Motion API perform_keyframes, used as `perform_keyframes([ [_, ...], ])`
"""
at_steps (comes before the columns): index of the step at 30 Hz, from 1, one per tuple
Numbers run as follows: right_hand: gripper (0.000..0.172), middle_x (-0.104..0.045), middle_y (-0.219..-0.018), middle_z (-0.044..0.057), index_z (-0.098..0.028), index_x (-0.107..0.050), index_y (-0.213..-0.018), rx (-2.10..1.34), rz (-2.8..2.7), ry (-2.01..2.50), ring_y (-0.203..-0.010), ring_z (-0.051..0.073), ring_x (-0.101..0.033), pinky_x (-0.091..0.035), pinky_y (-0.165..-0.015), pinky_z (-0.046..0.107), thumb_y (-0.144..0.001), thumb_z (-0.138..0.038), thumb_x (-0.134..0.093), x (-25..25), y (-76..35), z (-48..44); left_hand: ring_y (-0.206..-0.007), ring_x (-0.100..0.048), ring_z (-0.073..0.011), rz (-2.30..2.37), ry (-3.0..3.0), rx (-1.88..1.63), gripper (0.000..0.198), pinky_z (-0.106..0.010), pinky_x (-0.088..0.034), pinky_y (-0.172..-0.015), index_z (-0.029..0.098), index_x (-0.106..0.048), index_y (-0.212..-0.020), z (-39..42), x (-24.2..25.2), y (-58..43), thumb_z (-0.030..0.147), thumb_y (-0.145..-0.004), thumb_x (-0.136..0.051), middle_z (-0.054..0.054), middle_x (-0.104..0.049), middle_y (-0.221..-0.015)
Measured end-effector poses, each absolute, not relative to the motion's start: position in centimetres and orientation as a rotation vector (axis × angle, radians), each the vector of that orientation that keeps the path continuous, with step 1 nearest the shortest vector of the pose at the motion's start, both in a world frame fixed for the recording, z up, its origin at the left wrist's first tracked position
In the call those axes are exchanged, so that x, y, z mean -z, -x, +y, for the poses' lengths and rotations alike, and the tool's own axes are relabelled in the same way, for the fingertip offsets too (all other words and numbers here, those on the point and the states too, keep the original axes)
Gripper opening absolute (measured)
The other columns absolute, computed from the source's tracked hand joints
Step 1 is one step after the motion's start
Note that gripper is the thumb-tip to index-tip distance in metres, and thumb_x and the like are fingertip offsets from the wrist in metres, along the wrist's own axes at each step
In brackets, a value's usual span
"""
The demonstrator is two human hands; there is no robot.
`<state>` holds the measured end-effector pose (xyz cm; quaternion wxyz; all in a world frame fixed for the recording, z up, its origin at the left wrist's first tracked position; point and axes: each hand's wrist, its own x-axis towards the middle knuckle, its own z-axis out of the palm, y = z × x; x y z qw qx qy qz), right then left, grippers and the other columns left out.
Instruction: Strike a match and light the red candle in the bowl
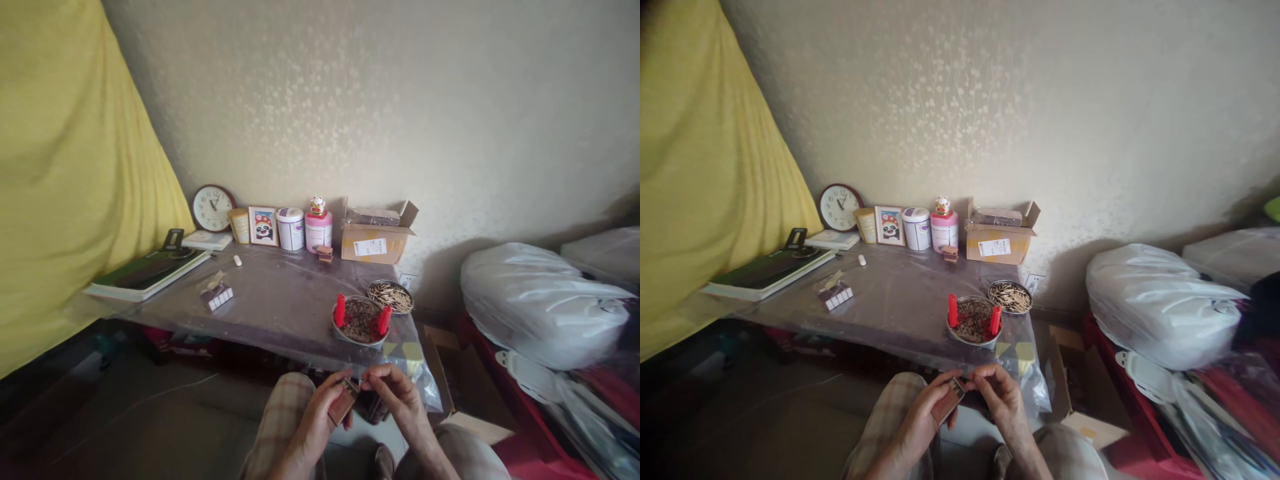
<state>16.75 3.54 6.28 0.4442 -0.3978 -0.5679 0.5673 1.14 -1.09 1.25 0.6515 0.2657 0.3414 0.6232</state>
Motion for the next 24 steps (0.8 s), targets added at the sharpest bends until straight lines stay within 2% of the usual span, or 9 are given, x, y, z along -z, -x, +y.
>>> perform_keyframes([
  [3,0.029,-0.068,-0.077,0.003,-0.020,-0.063,-0.087,-1.174,-1.629,1.019,-0.072,0.017,-0.066,-0.053,-0.067,0.027,-0.083,-0.049,-0.064,-5.9,-16.5,3.0,-0.051,-0.056,-0.0130,0.775,-0.580,-1.456,0.036,-0.026,-0.040,-0.047,0.014,-0.067,-0.110,-1.1,-1.6,-1.0,0.033,-0.081,-0.056,-0.006,-0.071,-0.077],
  [7,0.018,-0.068,-0.094,0.005,-0.022,-0.062,-0.100,-0.827,-1.953,0.978,-0.089,0.020,-0.066,-0.053,-0.080,0.031,-0.089,-0.035,-0.058,-5.2,-16.1,2.0,-0.056,-0.056,-0.0124,0.767,-0.546,-1.502,0.034,-0.026,-0.040,-0.051,0.018,-0.068,-0.109,-1.1,-2.1,-0.7,0.036,-0.081,-0.060,-0.004,-0.071,-0.079],
  [12,0.034,-0.063,-0.116,0.007,-0.025,-0.052,-0.118,-0.583,-2.129,0.896,-0.109,0.023,-0.060,-0.048,-0.096,0.039,-0.086,-0.032,-0.064,-4.2,-15.6,1.0,-0.074,-0.060,-0.0139,0.792,-0.553,-1.527,0.032,-0.025,-0.044,-0.063,0.023,-0.069,-0.111,-1.3,-2.0,-0.4,0.033,-0.082,-0.062,-0.004,-0.071,-0.098],
  [14,0.042,-0.061,-0.119,0.008,-0.025,-0.048,-0.123,-0.554,-2.168,0.894,-0.112,0.025,-0.057,-0.046,-0.099,0.042,-0.086,-0.033,-0.065,-4.0,-15.4,0.7,-0.072,-0.060,-0.0146,0.799,-0.575,-1.515,0.035,-0.027,-0.045,-0.065,0.022,-0.066,-0.116,-1.5,-2.1,-0.3,0.033,-0.084,-0.059,-0.004,-0.071,-0.093],
  [18,0.055,-0.056,-0.126,0.013,-0.022,-0.044,-0.129,-0.516,-2.194,0.913,-0.116,0.028,-0.054,-0.047,-0.099,0.045,-0.083,-0.038,-0.068,-3.7,-15.1,0.4,-0.065,-0.058,-0.0140,0.824,-0.633,-1.497,0.039,-0.027,-0.044,-0.064,0.020,-0.060,-0.124,-1.8,-2.5,-0.2,0.033,-0.088,-0.053,-0.001,-0.069,-0.077],
  [24,0.060,-0.054,-0.126,0.013,-0.022,-0.042,-0.132,-0.476,-2.170,0.927,-0.115,0.029,-0.054,-0.048,-0.098,0.045,-0.080,-0.030,-0.070,-3.2,-14.7,0.3,-0.067,-0.059,-0.0146,0.860,-0.680,-1.474,0.040,-0.028,-0.044,-0.066,0.019,-0.056,-0.126,-1.9,-2.7,-0.2,0.034,-0.089,-0.050,-0.004,-0.070,-0.086],
])
